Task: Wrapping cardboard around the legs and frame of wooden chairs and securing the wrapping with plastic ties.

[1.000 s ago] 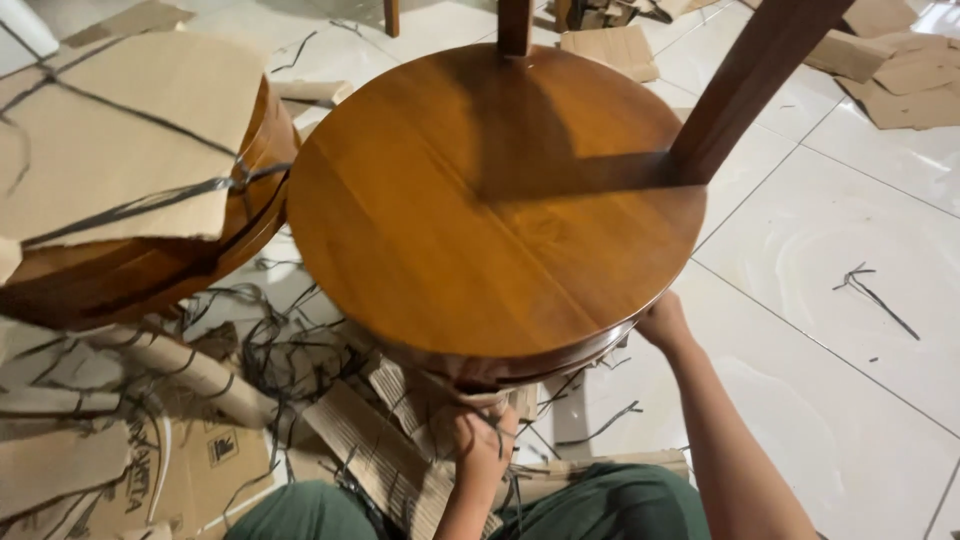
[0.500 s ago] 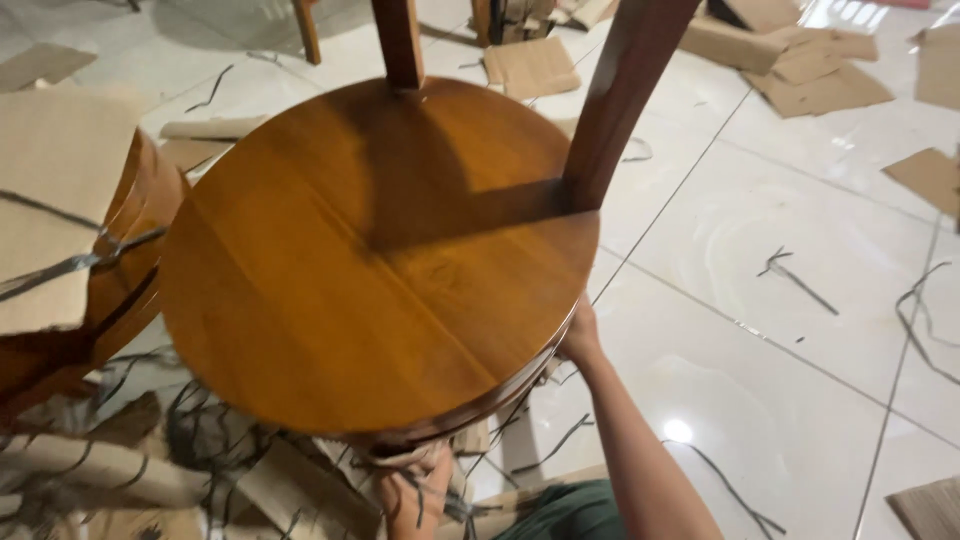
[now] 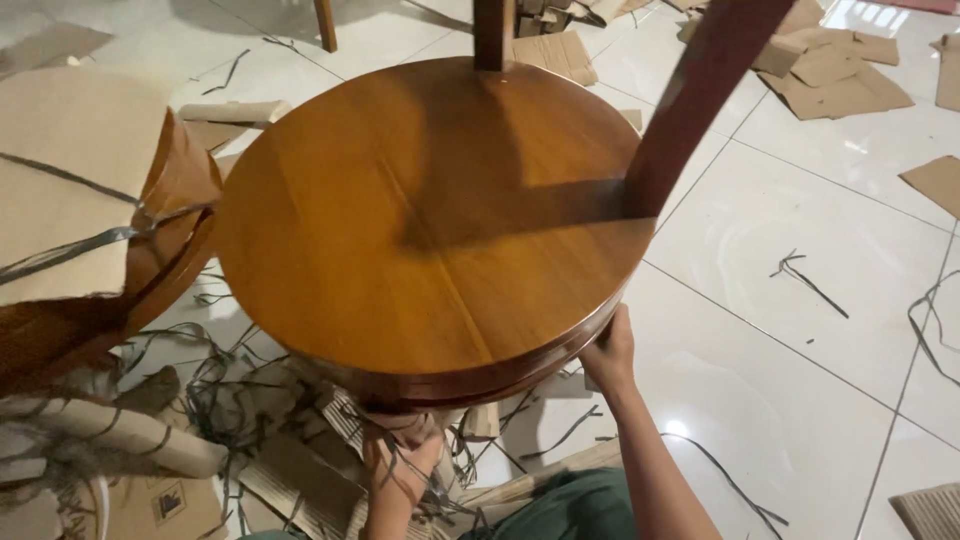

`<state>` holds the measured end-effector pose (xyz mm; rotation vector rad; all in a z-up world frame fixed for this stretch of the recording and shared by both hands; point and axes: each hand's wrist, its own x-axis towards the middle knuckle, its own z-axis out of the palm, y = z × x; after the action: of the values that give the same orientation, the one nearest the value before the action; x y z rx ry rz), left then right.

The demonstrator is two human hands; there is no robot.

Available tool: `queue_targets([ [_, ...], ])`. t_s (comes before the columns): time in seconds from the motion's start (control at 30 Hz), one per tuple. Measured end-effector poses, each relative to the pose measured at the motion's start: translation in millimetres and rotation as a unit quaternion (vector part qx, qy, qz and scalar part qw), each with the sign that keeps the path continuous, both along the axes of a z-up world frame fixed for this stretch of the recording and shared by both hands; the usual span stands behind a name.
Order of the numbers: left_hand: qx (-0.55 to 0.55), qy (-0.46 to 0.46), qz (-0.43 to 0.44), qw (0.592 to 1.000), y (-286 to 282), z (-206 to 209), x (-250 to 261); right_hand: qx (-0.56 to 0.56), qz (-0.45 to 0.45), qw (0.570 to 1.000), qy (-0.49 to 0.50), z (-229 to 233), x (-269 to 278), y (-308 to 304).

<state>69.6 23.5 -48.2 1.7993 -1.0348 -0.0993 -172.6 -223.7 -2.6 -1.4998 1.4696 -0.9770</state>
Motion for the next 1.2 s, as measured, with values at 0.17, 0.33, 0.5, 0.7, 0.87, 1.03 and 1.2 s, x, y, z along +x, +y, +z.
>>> queue_targets([
  [0.17,0.007,0.042,-0.052,0.998,-13,31,36,0.032,-0.041,0.998,0.035,9,-2,48],
  [0.33,0.020,0.096,-0.111,0.989,-24,48,68,0.049,-0.077,0.994,0.060,51,9,94],
  [0.5,0.019,0.152,-0.189,0.970,-39,67,100,0.093,-0.112,0.988,0.057,65,26,132],
  [0.7,0.143,-0.040,-0.020,0.989,-43,36,130,0.070,-0.112,0.990,0.058,57,46,149],
  [0.87,0.057,0.003,-0.086,0.995,-56,62,138,0.046,-0.105,0.991,0.067,55,55,166],
  [1.03,0.078,0.064,-0.096,0.990,-96,-66,201,0.052,-0.096,0.989,0.097,34,60,177],
  [1.2,0.114,0.160,-0.089,0.977,-76,-6,194,0.052,-0.090,0.984,0.143,24,69,205],
])
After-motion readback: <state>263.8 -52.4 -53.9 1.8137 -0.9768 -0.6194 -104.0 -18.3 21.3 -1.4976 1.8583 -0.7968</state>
